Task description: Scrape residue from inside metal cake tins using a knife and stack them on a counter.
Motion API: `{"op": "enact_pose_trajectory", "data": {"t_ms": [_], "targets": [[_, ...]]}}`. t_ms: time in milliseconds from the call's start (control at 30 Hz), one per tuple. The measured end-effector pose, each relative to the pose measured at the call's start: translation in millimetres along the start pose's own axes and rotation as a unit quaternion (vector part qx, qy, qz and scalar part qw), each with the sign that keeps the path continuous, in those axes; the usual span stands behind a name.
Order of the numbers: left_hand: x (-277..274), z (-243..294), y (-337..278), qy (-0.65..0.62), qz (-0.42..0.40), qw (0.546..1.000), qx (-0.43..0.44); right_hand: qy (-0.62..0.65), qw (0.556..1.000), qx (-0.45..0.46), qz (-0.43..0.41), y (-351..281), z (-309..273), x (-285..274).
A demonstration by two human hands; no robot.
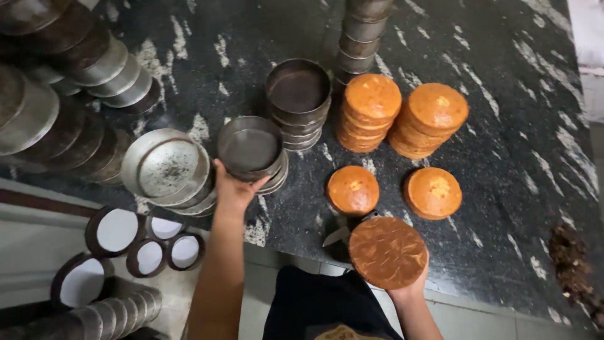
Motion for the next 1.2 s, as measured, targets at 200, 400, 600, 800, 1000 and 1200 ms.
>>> {"op": "enact_pose_trajectory", "data": {"t_ms": [200,400,600,800,1000,1200], "targets": [[-38.5,29.8,-17.4,0.223,0.230,0.947,0.021,0.017,0.999,-0.047,-0.003,-2.6,-23.7,-7.0],[10.2,35.9,-59.8,0.510,0.225,0.799,0.224,-0.033,0.992,-0.119,-0.024,24.4,-97.5,-4.1],[22.9,32.8,-73.1,0.538,0.172,0.777,0.279,-0.380,0.863,-0.304,-0.135,57.9,-196.0,94.9],[-1.9,7.9,-93.6,0.565,0.234,0.753,0.243,-0.870,0.282,-0.400,-0.056,99.2,-147.9,155.9],[-76.2,-9.0,-141.5,0.665,0.249,0.659,0.247,-0.822,0.293,-0.480,-0.087,144.1,-155.7,129.0],[-148.5,0.3,-211.3,0.397,0.375,0.835,0.063,-0.667,0.628,-0.401,-0.003,212.0,-245.6,58.9]]}}
Point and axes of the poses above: each hand's wrist, its own y-axis towards the middle knuckle, its own x-axis out of the palm, z = x × y, the point moved 5 cm from there along y, towards the middle knuckle, and after that the axes turned 11 degrees about y, right-handed, at the moved point
